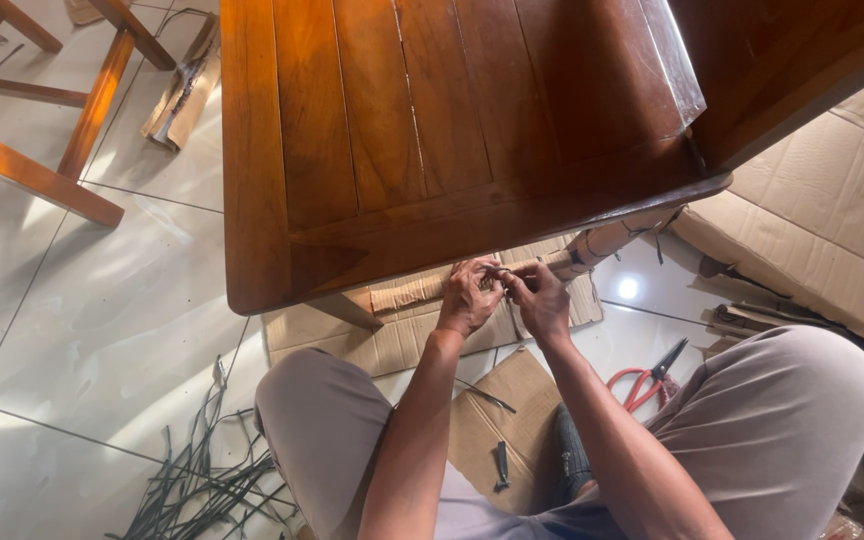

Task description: Wrapping the legs and crossbars of a wooden chair with cardboard and securing it with plastic ties.

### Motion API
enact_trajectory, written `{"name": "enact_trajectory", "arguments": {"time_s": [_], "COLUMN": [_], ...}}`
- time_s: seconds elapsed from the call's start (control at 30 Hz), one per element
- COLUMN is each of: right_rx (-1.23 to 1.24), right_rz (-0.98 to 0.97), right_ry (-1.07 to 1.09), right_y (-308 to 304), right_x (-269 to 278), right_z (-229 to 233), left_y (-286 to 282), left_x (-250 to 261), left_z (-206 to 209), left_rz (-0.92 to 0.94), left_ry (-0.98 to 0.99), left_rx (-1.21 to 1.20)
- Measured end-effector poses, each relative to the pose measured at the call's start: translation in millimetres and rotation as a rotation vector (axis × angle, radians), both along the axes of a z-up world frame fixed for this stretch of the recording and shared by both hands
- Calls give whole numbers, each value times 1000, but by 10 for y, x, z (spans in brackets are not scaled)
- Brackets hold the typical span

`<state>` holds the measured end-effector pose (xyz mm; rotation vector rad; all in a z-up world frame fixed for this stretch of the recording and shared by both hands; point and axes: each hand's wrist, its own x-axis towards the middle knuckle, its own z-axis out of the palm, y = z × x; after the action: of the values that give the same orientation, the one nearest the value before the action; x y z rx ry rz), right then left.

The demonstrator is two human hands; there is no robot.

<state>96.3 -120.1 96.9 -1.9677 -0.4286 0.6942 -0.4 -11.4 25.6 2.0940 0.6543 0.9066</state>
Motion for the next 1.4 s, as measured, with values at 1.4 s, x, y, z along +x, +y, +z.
{"name": "enact_trajectory", "arguments": {"time_s": [1.4], "right_rx": [401], "right_rz": [-40], "right_ry": [430], "right_y": [2], "right_x": [-3], "right_z": [-261], "left_y": [44], "left_x": [-101], "left_z": [260], "left_rz": [-112], "left_ry": [78], "left_rx": [-233]}}
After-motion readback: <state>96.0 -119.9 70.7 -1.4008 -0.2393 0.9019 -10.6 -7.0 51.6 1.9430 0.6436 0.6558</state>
